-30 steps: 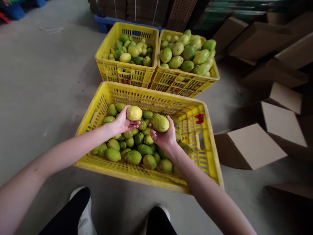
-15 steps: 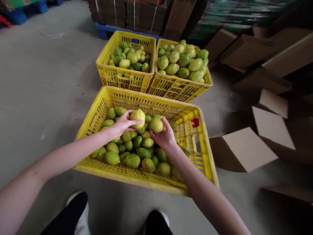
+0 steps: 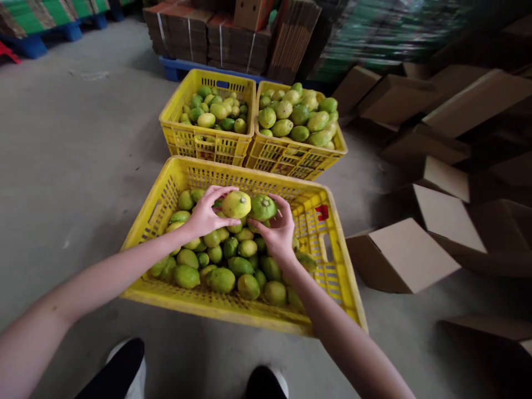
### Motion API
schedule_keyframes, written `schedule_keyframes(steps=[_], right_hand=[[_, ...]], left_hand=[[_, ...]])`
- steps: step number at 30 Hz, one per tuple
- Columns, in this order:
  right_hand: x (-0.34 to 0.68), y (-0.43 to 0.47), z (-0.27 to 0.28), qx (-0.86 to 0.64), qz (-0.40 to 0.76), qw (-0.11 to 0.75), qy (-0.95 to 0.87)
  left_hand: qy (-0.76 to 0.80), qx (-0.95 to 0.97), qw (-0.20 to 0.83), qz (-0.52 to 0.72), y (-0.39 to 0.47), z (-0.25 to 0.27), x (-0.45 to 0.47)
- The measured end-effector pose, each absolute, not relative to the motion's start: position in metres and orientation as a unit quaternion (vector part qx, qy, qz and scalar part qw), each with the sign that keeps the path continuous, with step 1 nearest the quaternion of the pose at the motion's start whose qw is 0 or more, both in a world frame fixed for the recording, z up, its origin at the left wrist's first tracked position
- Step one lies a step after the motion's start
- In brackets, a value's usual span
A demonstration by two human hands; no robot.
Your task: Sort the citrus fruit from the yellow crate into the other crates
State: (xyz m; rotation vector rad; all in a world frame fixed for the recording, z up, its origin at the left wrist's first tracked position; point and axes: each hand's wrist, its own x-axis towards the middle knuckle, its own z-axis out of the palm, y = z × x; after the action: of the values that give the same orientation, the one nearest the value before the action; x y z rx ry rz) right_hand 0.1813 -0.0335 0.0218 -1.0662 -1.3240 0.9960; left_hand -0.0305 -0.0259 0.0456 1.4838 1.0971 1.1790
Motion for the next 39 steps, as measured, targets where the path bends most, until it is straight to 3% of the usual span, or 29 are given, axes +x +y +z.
schedule_keyframes(steps=[5, 9, 19, 31, 39], right_hand=[[0.183, -0.031, 0.036, -0.423, 0.534, 0.579, -0.447], [0.182, -0.032, 0.04, -0.401, 0.597, 0.555, -0.419], [0.185, -0.031, 0.036, -0.362, 0.739, 0.463, -0.329], [0.184, -0.029, 0.025, -0.315, 0.807, 0.348, -0.359], [0.185, -0.028, 0.022, -0.341, 0.783, 0.398, -0.335]], left_hand=[[0.406, 0.452, 0.633, 0.48, -0.014, 0.054, -0.039], [0.393, 0.374, 0.702, 0.461, -0.014, 0.055, -0.037], [0.499, 0.3, 0.679, 0.447, -0.022, 0.051, -0.024], [0.47, 0.189, 0.796, 0.332, -0.019, 0.044, -0.023], [0.496, 0.221, 0.785, 0.297, -0.018, 0.037, -0.024]])
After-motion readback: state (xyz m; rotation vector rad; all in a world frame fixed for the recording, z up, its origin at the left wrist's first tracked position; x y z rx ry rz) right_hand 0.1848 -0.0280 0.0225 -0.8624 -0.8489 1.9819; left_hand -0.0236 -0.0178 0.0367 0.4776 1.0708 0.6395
